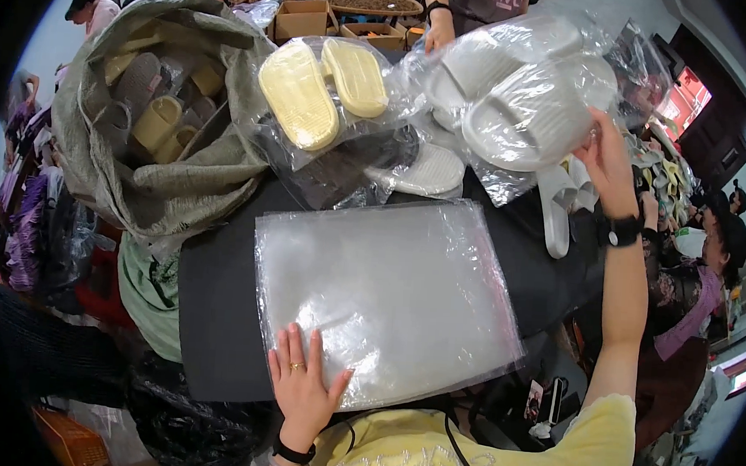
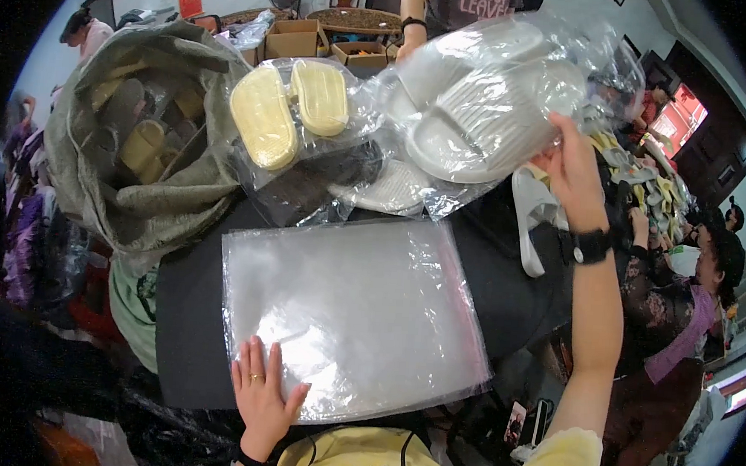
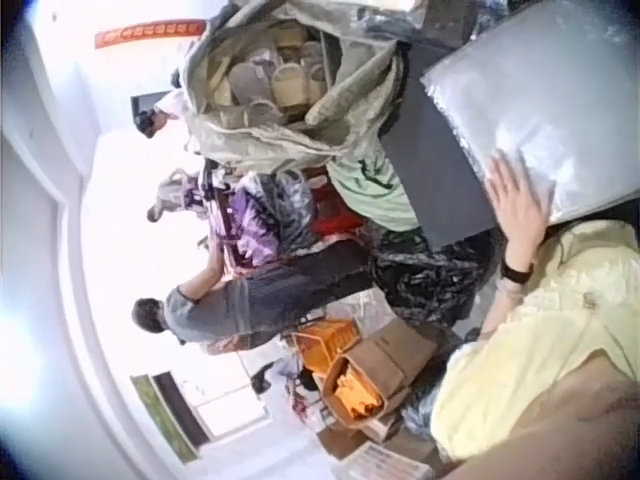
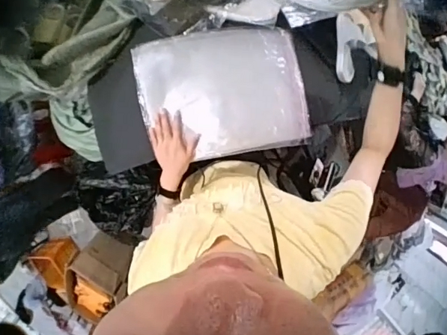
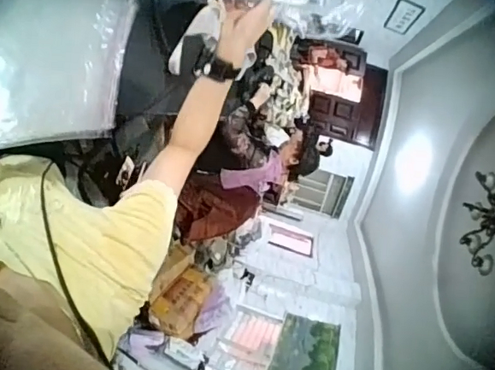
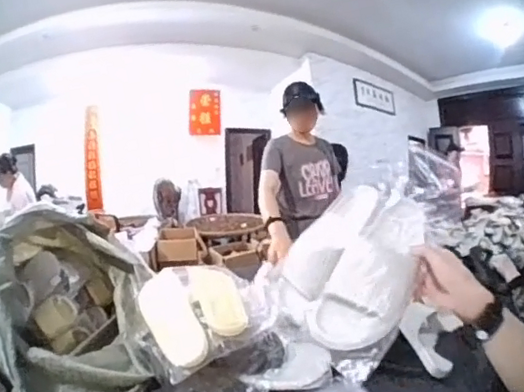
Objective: The recorder extracts sandals from a large shipping bag and packs them into individual plastic bags at a sorting table.
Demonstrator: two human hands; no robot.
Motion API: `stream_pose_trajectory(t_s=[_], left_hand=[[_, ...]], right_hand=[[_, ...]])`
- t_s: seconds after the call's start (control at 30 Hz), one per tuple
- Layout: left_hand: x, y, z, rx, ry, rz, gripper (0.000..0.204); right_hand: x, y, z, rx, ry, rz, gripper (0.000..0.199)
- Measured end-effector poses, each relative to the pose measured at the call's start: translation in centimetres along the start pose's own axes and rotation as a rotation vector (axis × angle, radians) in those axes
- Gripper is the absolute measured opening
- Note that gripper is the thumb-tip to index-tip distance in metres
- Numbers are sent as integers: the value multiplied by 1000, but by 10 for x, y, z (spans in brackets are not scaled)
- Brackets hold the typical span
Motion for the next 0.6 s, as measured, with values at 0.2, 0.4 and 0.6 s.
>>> stream_pose_trajectory(t_s=[0.2, 0.4, 0.6], left_hand=[[1, -2, 0, -21, 37, 5, 70], [3, -2, -7, -83, 84, -77, 63], [12, 7, 8, -159, 132, -82, 47]], right_hand=[[-34, 147, -66, 77, -454, -294, 30], [-103, 232, -58, 310, -234, -896, 24], [-105, 209, -34, 355, 339, -360, 24]])
Point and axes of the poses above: each hand's wrist, its own y-axis away from the middle knuckle, its own z-axis out of the back of the hand, x = y × z, the point moved 1 cm from there along -y, towards the middle knuckle, and after that the axes turned 1 degree about z, right-handed, at the moved point
